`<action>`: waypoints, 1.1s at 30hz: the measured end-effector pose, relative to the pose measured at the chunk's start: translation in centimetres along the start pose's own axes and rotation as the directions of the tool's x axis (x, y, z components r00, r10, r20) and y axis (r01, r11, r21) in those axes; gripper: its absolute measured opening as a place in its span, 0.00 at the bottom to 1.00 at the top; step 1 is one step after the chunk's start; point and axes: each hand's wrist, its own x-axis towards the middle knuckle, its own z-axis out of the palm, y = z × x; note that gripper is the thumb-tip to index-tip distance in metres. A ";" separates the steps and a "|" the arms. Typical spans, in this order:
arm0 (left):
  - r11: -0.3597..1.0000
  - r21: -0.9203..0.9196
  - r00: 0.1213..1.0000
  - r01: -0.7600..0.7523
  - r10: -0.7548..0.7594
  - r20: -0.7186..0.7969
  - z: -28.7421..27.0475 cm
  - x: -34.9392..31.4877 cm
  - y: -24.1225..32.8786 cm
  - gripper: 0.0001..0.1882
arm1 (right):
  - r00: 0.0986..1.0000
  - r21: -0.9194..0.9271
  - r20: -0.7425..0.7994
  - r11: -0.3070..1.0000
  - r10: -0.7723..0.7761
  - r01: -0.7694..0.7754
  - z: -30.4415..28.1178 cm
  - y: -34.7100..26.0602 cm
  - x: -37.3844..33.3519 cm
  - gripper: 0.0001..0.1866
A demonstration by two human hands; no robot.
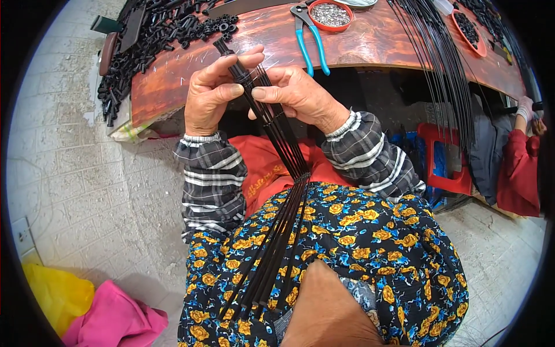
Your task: Assembling black plastic components and trimming them with pliers at a factory workbench.
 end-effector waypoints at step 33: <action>0.983 0.149 0.796 -0.103 0.172 -0.580 3.3 -1.2 1.3 0.25 | 0.999 0.182 -0.023 0.983 -0.036 0.039 -0.8 0.1 0.1 0.18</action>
